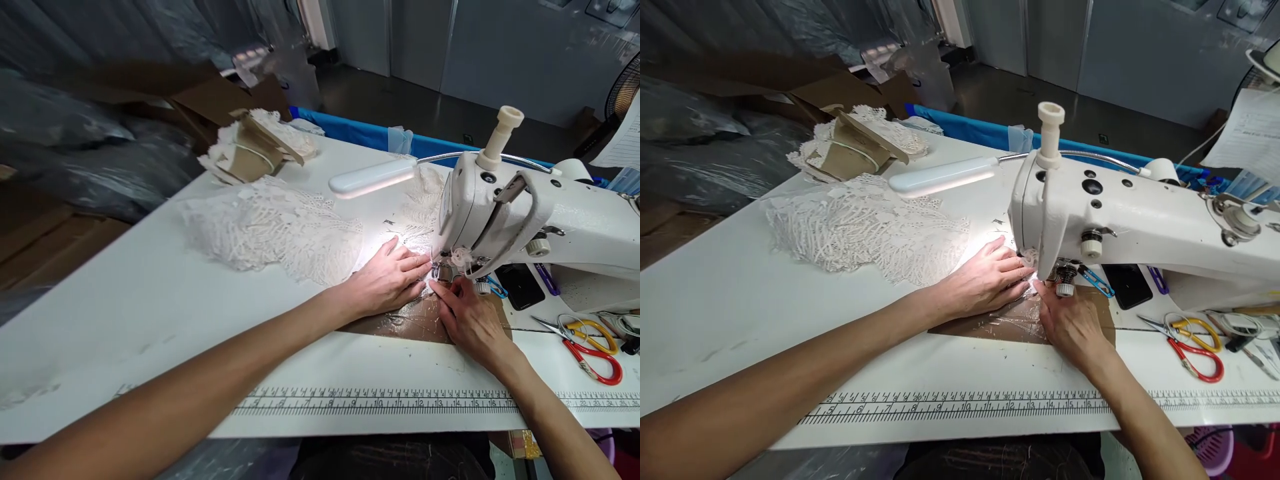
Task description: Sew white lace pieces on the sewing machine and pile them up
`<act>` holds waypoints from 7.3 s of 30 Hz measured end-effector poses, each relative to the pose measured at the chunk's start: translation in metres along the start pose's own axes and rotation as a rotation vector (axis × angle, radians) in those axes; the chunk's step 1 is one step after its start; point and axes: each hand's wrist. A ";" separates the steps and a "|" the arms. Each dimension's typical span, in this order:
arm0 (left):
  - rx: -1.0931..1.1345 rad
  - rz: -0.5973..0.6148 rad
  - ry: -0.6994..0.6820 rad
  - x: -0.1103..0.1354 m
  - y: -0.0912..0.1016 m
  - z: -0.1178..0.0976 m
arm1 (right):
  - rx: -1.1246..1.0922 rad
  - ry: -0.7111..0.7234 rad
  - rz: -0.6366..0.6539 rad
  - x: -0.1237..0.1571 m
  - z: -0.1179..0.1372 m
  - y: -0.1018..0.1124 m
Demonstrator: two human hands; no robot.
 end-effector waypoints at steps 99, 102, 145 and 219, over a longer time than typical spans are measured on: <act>0.066 -0.177 -0.205 -0.001 -0.007 -0.007 | -0.129 -0.044 -0.275 0.012 -0.065 0.014; 0.248 -0.172 -0.165 0.001 -0.008 -0.008 | 0.032 -0.091 -0.264 0.009 -0.069 0.004; 1.272 -0.107 0.215 -0.005 -0.011 0.001 | -0.077 -0.168 -0.067 -0.031 -0.003 0.007; 0.066 -0.255 -0.085 0.004 -0.009 -0.005 | -0.502 0.107 -0.029 -0.004 -0.028 0.015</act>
Point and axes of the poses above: each hand's wrist, its own x-axis away from the middle knuckle, its own y-axis out of the back of the hand, z = x × y, and after that the axes turned 15 degrees about z, right-handed
